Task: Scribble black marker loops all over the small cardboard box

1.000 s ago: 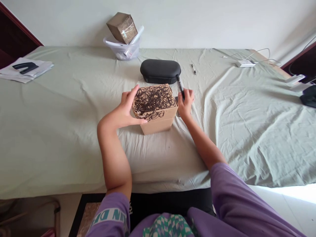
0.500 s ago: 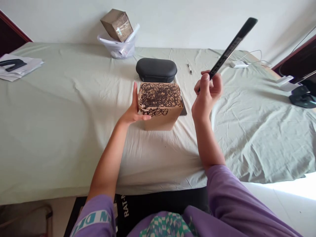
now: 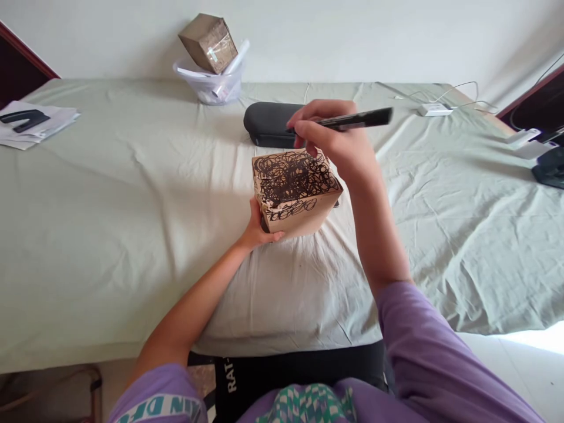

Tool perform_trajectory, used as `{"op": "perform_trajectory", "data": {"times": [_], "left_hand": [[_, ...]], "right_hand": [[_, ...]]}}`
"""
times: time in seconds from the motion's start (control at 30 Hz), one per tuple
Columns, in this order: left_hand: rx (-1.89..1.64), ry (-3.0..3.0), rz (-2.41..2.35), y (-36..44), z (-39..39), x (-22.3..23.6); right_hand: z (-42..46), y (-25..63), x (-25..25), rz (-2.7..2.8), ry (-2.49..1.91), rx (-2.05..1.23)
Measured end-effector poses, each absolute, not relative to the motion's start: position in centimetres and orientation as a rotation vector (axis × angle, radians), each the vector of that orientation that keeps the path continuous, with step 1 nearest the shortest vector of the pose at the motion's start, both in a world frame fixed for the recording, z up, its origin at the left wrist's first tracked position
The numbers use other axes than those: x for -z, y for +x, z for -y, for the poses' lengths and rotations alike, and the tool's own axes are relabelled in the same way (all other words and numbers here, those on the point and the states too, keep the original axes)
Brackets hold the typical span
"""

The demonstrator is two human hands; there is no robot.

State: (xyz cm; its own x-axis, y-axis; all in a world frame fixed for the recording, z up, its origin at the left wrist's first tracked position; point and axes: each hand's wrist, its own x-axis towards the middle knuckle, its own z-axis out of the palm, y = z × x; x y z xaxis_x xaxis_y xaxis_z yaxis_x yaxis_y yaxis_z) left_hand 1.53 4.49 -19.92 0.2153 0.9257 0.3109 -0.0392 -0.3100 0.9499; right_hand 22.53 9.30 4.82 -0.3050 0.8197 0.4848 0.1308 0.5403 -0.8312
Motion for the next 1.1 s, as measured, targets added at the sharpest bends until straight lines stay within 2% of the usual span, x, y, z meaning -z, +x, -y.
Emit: {"op": "perform_trajectory", "data": {"times": [0.1, 0.33, 1.1], "left_hand": [[-1.287, 1.531, -0.875, 1.5, -4.5, 20.2], [-1.358, 1.556, -0.858, 1.7, -4.8, 20.7], [-1.411, 1.628, -0.757, 1.3, -6.7, 22.4]], "right_hand": [[-10.3, 21.2, -5.2, 1.803, -0.851, -0.957], [-9.9, 21.0, -3.8, 1.995, -0.801, -0.853], [-11.5, 21.0, -2.6, 1.985, -0.79, -0.819]]}}
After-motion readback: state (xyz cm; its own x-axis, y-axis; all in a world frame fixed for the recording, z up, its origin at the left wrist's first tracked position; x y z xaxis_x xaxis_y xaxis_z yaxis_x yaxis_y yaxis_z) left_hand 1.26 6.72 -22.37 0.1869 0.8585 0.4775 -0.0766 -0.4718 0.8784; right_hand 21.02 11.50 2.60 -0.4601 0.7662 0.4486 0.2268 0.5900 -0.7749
